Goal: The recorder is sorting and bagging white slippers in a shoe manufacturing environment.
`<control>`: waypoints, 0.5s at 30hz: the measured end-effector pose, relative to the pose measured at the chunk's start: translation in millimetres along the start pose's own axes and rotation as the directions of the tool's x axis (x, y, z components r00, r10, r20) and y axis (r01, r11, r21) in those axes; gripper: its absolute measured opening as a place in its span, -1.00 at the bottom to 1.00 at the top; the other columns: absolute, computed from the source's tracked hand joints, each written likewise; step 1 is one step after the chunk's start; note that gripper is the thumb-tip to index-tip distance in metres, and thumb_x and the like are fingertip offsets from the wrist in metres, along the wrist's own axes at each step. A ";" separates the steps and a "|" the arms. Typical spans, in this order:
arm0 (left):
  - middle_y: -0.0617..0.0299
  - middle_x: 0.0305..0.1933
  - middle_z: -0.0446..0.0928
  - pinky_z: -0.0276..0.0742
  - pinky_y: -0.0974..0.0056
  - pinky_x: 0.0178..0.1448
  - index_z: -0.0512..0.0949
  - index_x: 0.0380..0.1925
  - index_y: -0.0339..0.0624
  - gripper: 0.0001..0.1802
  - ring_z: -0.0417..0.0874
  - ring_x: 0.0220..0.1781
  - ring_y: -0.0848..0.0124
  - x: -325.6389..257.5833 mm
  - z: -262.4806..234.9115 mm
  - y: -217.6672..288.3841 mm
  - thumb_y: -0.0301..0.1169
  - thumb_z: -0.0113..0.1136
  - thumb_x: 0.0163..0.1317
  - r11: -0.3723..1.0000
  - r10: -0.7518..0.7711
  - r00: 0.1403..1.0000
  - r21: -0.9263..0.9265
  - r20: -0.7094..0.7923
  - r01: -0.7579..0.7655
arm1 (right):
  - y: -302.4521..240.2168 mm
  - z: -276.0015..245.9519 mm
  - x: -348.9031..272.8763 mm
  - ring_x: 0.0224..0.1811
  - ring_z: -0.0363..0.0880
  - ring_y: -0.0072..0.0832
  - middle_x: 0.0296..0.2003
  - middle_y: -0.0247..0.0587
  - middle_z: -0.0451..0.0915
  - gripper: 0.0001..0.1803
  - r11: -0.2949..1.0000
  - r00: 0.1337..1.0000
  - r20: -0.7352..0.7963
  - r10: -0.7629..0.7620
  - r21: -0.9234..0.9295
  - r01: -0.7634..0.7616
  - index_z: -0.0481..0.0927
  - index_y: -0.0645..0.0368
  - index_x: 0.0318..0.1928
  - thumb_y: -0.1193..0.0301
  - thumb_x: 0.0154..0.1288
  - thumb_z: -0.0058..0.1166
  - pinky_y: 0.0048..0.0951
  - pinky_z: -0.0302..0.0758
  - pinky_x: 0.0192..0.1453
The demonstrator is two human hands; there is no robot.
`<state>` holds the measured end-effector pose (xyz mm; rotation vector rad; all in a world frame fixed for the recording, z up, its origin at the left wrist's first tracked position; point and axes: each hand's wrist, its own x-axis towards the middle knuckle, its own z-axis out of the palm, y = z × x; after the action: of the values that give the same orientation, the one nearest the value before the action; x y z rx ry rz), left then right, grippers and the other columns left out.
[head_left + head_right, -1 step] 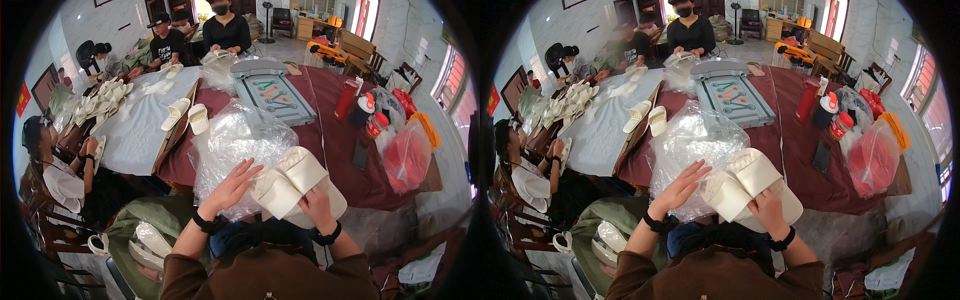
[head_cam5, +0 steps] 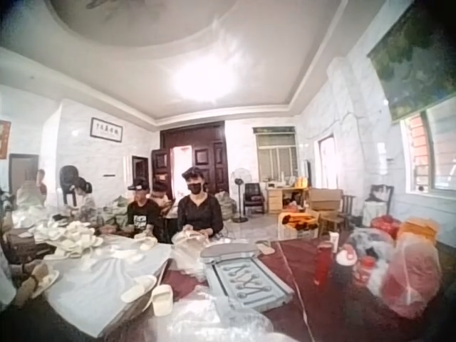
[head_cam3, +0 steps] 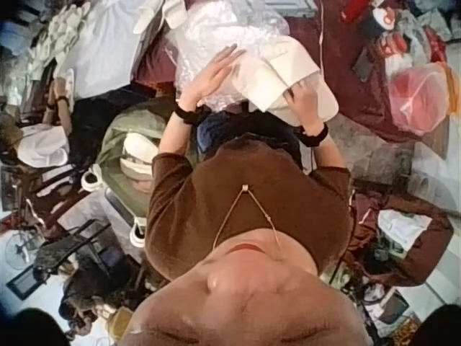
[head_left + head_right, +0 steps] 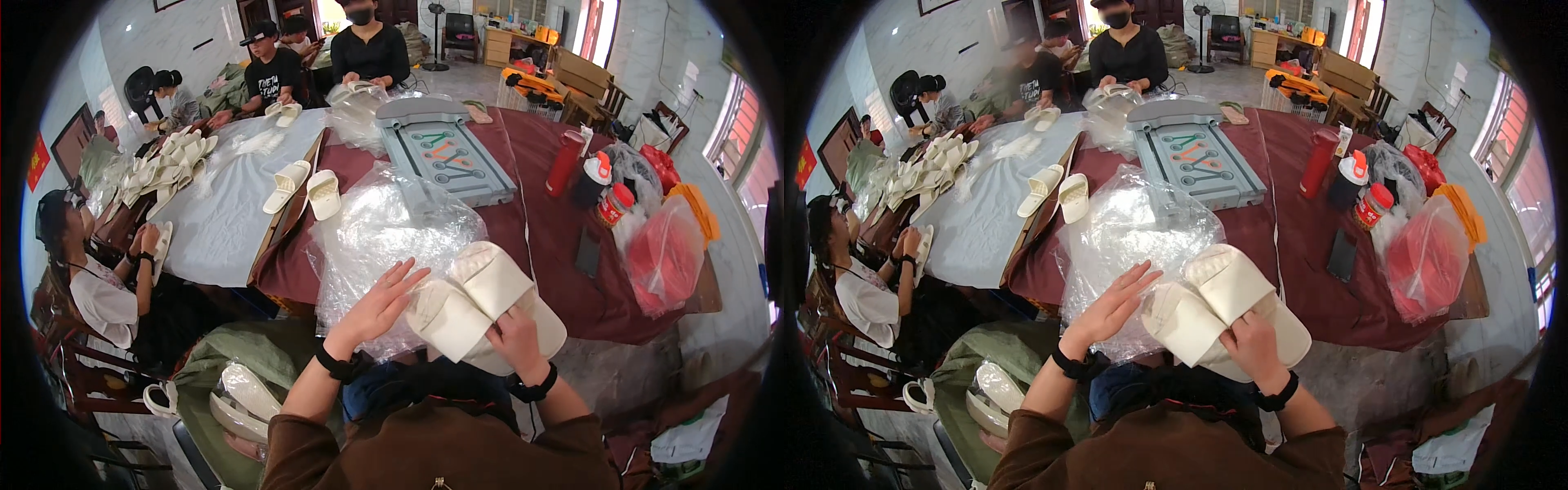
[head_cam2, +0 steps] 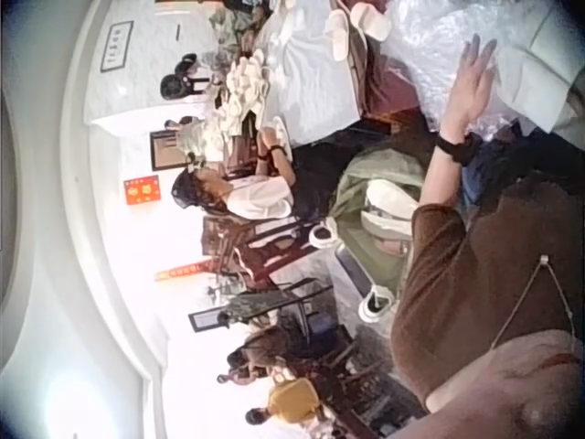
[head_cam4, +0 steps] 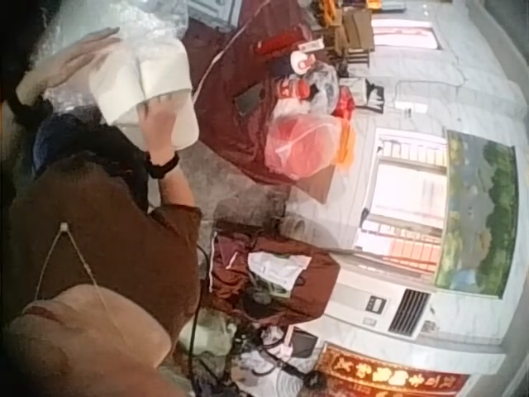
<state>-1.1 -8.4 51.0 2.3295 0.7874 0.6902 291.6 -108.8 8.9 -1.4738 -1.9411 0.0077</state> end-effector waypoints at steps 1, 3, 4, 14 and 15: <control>-0.15 0.56 0.05 0.01 -0.04 0.57 0.24 0.44 -0.01 -0.39 0.04 0.55 -0.22 1.5 1.3 1.1 -0.37 -0.13 0.36 0.998 -0.006 1.000 -0.068 0.006 0.006 | -2.7 -0.6 -2.4 -0.28 0.58 -0.11 -0.30 -0.08 0.55 -0.77 0.999 0.999 0.031 -0.031 -0.023 0.032 0.63 0.23 -0.29 0.39 0.04 0.30 -0.14 0.53 -0.27; -0.19 0.55 0.04 0.01 -0.06 0.56 0.24 0.45 0.01 -0.38 0.03 0.54 -0.26 3.1 7.4 4.8 -0.36 -0.13 0.35 0.999 -0.030 0.999 -0.016 -0.014 0.030 | -10.9 -3.8 -1.5 -0.28 0.59 -0.13 -0.29 -0.09 0.55 -0.77 0.997 0.996 0.061 -0.060 -0.047 0.063 0.63 0.21 -0.29 0.39 0.03 0.31 -0.15 0.54 -0.28; -0.23 0.55 0.02 0.00 -0.07 0.56 0.23 0.45 0.03 -0.37 0.02 0.54 -0.29 2.9 11.7 7.5 -0.35 -0.12 0.35 0.998 -0.057 0.998 0.034 -0.034 0.058 | -18.9 -6.8 0.4 -0.28 0.59 -0.13 -0.28 -0.09 0.55 -0.75 0.987 0.988 0.053 -0.142 -0.067 0.146 0.64 0.21 -0.28 0.38 0.02 0.32 -0.16 0.54 -0.28; -0.12 0.60 -0.07 -0.14 -0.31 0.54 0.26 0.45 0.13 -0.33 -0.05 0.55 -0.36 9.0 15.3 33.4 -0.34 -0.11 0.28 0.928 0.070 0.997 0.368 -0.027 -0.055 | -6.9 8.4 19.3 -0.32 0.63 -0.14 -0.27 -0.05 0.58 -0.64 0.997 0.997 -0.050 0.051 0.054 -0.049 0.62 0.23 -0.08 0.44 0.07 0.29 -0.18 0.54 -0.29; -0.10 0.60 -0.08 -0.17 -0.30 0.55 0.26 0.45 0.13 -0.32 -0.08 0.56 -0.32 9.8 14.9 33.4 -0.33 -0.11 0.26 0.935 0.099 0.995 0.345 -0.021 -0.086 | -8.9 7.5 19.7 -0.32 0.63 -0.14 -0.27 -0.05 0.58 -0.64 0.997 0.998 -0.049 0.050 0.054 -0.047 0.62 0.23 -0.08 0.44 0.07 0.29 -0.18 0.54 -0.29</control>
<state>27.1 -29.1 65.4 2.6909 0.8789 0.6832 277.8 -92.2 16.8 -1.4722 -1.8513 0.0434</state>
